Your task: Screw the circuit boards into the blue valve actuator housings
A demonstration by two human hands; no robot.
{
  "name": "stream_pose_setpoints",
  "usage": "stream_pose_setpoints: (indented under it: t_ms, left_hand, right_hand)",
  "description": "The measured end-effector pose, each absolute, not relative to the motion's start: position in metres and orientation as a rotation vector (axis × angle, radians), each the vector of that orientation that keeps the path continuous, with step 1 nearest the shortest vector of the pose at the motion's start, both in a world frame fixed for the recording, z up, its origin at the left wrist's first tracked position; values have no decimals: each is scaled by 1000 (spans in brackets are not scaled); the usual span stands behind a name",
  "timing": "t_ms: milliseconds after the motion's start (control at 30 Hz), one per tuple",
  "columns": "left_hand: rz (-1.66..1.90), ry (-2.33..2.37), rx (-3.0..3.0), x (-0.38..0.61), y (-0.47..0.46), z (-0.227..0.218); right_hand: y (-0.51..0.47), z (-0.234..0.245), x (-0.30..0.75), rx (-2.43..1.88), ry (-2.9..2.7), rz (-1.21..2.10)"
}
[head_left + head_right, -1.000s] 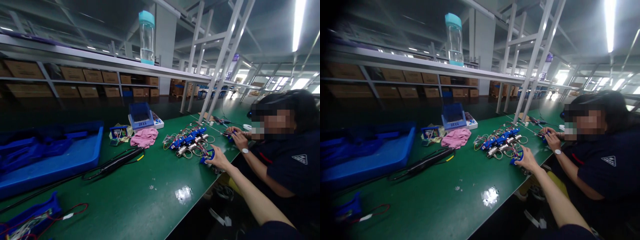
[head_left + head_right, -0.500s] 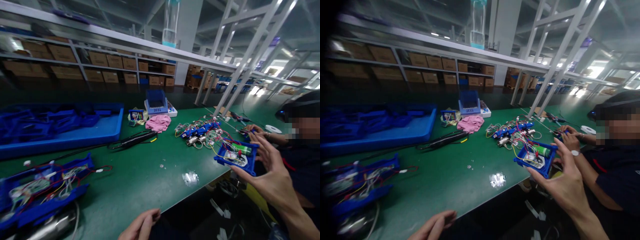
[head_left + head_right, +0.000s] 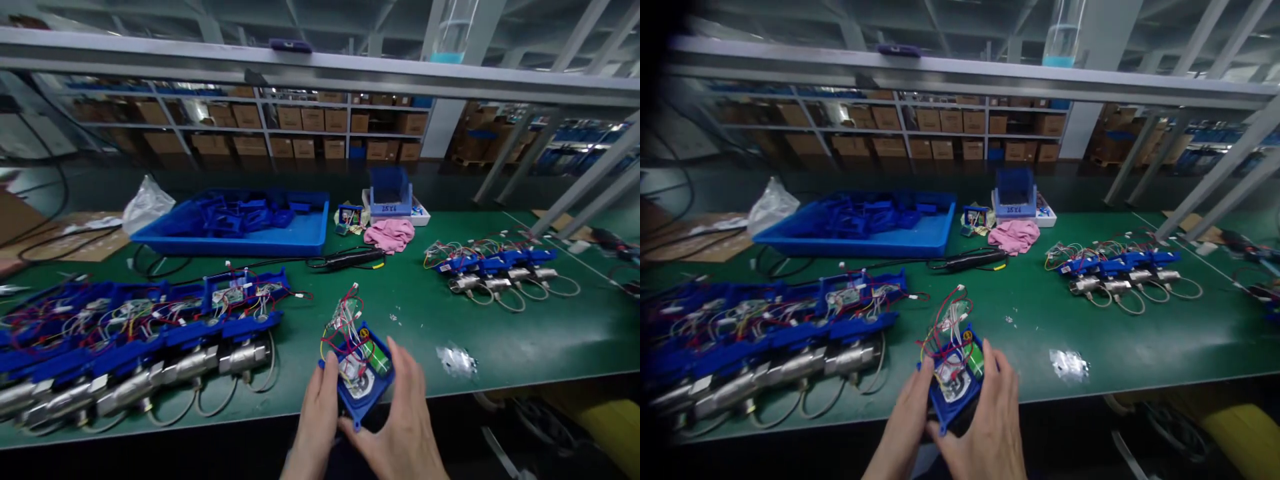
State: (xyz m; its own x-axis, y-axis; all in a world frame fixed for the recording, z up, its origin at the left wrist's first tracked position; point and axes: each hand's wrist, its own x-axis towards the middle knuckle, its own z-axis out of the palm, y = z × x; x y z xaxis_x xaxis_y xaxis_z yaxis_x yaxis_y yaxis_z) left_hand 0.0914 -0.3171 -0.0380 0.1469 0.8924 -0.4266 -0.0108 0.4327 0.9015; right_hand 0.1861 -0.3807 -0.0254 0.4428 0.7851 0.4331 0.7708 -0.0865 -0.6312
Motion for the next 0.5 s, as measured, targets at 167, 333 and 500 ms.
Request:
stream_pose_setpoints:
  t_ms: [167,333,500]
  left_hand:
    - [880,1212,865,83,-292,-34]
    - [806,1281,1022,73,-275,-38]
    - [708,1418,1231,75,-269,-34]
  right_hand:
    - [-383,-21,213,-1703,-1556,251]
    - [-327,9,290,-1846,-1365,508]
    - [-244,22,321,-1954,-1514,768]
